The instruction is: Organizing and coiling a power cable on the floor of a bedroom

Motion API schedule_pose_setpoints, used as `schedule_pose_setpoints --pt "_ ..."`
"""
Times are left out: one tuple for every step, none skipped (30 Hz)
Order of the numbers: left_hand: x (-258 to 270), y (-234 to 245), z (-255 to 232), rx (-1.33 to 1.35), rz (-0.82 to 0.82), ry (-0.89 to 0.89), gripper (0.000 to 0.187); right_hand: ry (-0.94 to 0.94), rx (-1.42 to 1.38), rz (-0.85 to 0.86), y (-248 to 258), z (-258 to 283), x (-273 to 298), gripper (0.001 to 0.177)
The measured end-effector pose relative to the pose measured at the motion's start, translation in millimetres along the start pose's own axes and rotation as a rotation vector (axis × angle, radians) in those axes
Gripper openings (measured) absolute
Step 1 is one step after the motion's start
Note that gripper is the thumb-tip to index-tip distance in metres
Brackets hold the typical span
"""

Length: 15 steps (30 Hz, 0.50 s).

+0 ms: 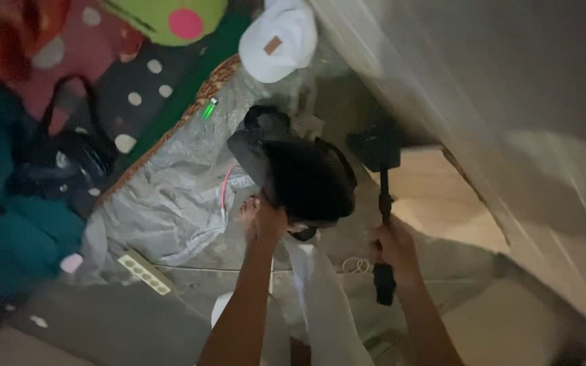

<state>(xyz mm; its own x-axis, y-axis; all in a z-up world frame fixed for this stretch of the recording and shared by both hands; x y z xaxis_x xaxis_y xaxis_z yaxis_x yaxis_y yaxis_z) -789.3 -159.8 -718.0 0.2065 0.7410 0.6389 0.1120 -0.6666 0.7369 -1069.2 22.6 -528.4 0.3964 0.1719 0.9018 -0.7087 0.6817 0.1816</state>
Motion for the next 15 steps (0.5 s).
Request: schedule_pose_setpoints --pt "2 -25 11 0.050 0.031 -0.031 0.055 -0.006 -0.054 -0.005 5 -10 15 0.014" --pt "0 -46 22 0.097 0.062 -0.063 0.053 -0.010 -0.111 -0.009 6 -18 30 0.017" --pt "18 3 -5 0.077 0.067 -0.092 0.053 -0.009 -0.143 -0.024 17 -48 27 0.017" --pt "36 45 -31 0.077 0.157 -0.056 0.053 -0.081 -0.198 -0.030 24 -86 24 0.019" --pt "60 86 -58 0.075 0.245 -0.017 0.054 -0.153 -0.253 -0.033 29 -125 22 0.022" --pt "66 76 -53 0.047 0.253 -0.058 0.054 -0.147 -0.297 -0.055 27 -134 40 0.022" --pt "71 75 -57 0.108 0.182 -0.192 0.056 -0.178 -0.330 -0.066 24 -145 59 0.023" --pt "75 76 -61 0.166 0.116 -0.334 0.060 -0.208 -0.373 -0.076 17 -157 76 0.024" --pt "82 81 -70 0.136 0.129 -0.384 0.060 -0.200 -0.428 -0.097 11 -168 93 0.024" --pt "89 82 -72 0.266 0.208 -0.361 0.063 -0.178 -0.444 -0.143 8 -178 108 0.023" --pt "95 83 -74 0.393 0.292 -0.333 0.065 -0.158 -0.459 -0.189 4 -187 123 0.023" --pt "101 88 -79 0.365 0.307 -0.368 0.065 -0.155 -0.503 -0.205 -4 -176 141 0.023" --pt "104 88 -76 0.428 0.346 -0.280 0.065 -0.151 -0.606 -0.242 -9 -167 158 0.023" --pt "117 85 -66 0.482 0.389 -0.175 0.066 -0.163 -0.706 -0.277 -12 -165 182 0.023" --pt "134 99 -82 0.446 0.409 -0.194 0.066 -0.176 -0.747 -0.291 -14 -178 193 0.023"
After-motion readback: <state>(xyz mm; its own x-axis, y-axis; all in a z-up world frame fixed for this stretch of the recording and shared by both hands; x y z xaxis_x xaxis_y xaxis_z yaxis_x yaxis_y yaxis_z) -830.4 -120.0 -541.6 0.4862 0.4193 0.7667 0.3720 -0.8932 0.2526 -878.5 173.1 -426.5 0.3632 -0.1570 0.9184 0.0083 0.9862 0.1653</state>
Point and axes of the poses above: each hand's wrist, its own x-axis away from the middle knuckle, its own y-axis out of the back of the hand, z = x × y, the point moved 9 cm from there along -x, towards the middle knuckle, and after that the axes turned 2 degrees about -x, right-handed, at the moved point
